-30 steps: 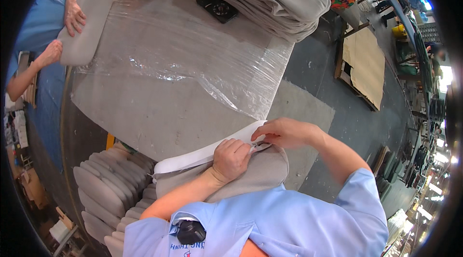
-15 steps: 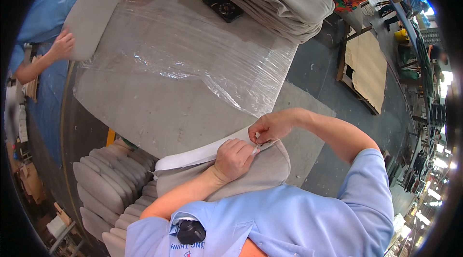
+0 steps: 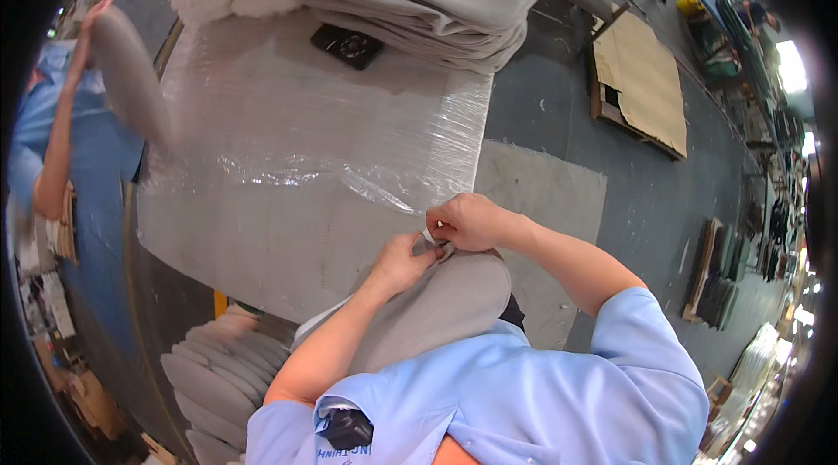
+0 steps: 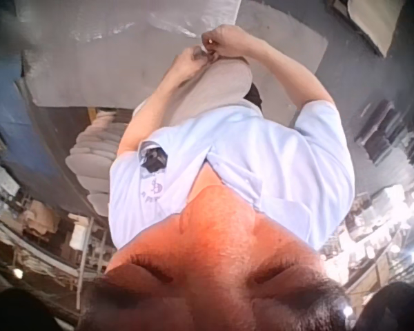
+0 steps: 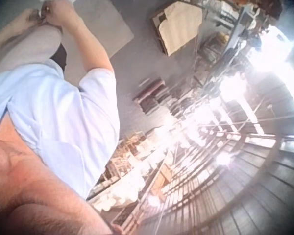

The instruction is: The person repeatedly picks up white foam cushions and gray fabric covers, inserts the foam into the covers, and stacks the finished cushions on a nearby pallet. The process is performed one at a time with hands only.

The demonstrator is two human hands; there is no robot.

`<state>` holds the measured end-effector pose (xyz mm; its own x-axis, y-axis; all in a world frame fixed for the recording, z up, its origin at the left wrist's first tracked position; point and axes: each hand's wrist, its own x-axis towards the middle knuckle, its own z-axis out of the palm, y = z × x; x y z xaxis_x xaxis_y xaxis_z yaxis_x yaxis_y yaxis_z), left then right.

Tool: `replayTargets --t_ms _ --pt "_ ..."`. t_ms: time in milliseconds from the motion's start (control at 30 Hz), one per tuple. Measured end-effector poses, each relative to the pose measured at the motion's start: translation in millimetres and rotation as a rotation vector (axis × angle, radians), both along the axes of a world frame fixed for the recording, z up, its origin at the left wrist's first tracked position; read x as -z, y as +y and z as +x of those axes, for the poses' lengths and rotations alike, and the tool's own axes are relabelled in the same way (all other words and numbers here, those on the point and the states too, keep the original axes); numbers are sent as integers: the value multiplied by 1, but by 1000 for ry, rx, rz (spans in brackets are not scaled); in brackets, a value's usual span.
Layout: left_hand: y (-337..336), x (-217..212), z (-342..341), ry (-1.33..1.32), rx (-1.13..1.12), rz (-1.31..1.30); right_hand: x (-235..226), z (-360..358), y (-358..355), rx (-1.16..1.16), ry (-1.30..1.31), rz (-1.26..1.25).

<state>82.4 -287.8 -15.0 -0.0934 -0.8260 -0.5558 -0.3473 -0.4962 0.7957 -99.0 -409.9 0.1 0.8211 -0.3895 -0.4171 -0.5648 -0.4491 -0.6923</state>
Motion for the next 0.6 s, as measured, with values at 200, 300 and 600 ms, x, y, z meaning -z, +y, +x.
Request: replayTargets --t_ms 200,300,600 --pt "2 4 -21 -313 0 -258 33 -63 15 944 -274 478" --pt "2 8 -20 -322 -8 -318 56 -97 56 1040 -347 692" --pt "7 -3 34 71 70 422 80 -64 147 1290 -687 1256"
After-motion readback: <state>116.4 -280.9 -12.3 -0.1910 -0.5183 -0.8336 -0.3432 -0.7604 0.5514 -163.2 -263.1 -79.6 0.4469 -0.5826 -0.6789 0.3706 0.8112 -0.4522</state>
